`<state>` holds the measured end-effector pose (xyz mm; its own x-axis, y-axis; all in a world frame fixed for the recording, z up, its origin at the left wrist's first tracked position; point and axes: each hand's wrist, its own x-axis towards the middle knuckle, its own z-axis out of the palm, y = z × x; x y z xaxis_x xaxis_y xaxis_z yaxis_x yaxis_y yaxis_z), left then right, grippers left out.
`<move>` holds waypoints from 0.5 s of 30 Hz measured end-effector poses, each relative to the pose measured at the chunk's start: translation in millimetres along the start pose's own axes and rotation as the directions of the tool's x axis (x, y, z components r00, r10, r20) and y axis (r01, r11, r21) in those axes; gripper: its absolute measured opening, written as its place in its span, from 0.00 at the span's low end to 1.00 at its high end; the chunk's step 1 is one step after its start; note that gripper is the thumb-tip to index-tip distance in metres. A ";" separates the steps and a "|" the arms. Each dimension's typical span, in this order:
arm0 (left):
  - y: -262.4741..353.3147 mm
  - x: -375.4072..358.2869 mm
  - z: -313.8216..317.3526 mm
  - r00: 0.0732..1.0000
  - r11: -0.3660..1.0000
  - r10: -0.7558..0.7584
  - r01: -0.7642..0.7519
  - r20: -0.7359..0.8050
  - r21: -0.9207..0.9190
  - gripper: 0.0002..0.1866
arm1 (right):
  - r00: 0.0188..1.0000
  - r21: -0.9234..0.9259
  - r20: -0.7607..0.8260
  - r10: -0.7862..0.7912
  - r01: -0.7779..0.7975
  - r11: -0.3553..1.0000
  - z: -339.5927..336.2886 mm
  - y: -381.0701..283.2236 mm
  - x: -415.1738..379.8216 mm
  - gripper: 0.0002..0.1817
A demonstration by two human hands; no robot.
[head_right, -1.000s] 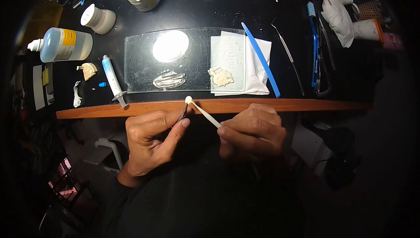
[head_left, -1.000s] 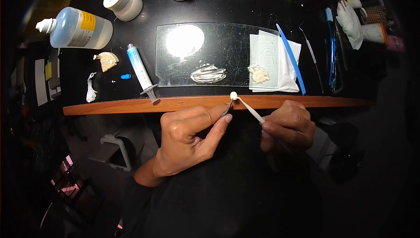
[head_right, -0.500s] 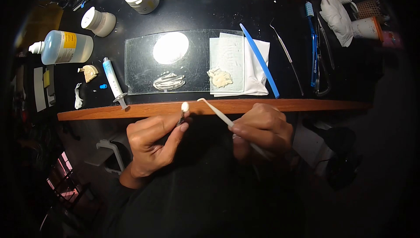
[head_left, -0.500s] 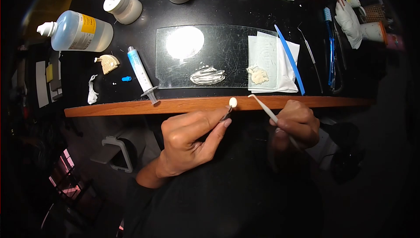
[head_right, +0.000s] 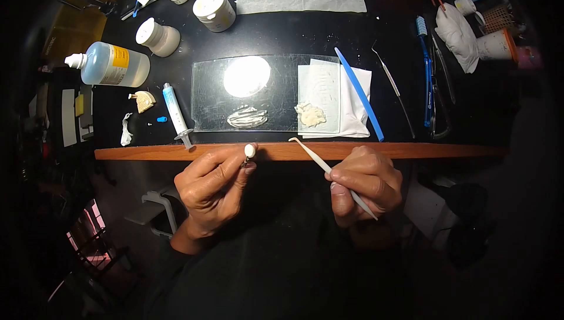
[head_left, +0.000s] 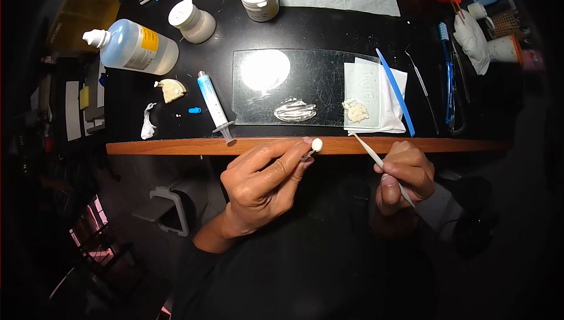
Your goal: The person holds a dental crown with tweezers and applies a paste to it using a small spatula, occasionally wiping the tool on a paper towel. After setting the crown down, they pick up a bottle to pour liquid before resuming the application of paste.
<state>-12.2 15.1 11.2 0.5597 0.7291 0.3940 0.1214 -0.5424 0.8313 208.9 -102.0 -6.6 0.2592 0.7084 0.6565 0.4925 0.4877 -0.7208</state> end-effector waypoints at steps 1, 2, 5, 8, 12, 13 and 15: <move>1.3 0.1 -0.2 1.000 1.000 -0.005 0.004 0.007 0.015 0.17 | 1.000 0.002 0.001 0.002 -0.002 1.000 0.3 -0.4 0.4 0.14; 1.0 -0.2 0.3 1.000 1.000 0.007 -0.007 0.006 0.014 0.18 | 1.000 0.005 0.003 0.004 -0.004 1.000 0.9 -1.0 0.6 0.14; -1.4 -0.3 2.2 0.999 0.999 0.033 -0.034 0.007 0.016 0.18 | 1.000 0.009 0.004 -0.009 0.009 1.000 3.0 -2.9 1.7 0.12; -2.2 -0.2 3.0 0.999 0.999 0.038 -0.039 0.016 0.027 0.19 | 0.999 0.055 0.030 -0.033 0.031 0.998 4.5 -4.9 6.2 0.10; -1.6 0.6 3.4 0.999 0.999 0.031 -0.032 0.026 0.035 0.19 | 0.996 0.059 0.067 -0.052 0.048 0.997 5.4 -5.1 10.9 0.07; -1.6 0.6 3.3 0.999 0.999 0.029 -0.030 0.029 0.041 0.18 | 0.996 0.059 0.068 -0.056 0.052 0.997 5.7 -4.2 11.6 0.07; -1.3 0.7 3.1 0.999 0.998 0.028 -0.030 0.037 0.060 0.18 | 0.996 0.061 0.068 -0.062 0.058 0.996 6.1 -2.8 12.1 0.07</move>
<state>-9.5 15.0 9.2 0.5927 0.6976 0.4024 0.1533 -0.5883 0.7940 205.6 -91.7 2.0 0.1708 0.7101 0.6831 0.4549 0.5581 -0.6939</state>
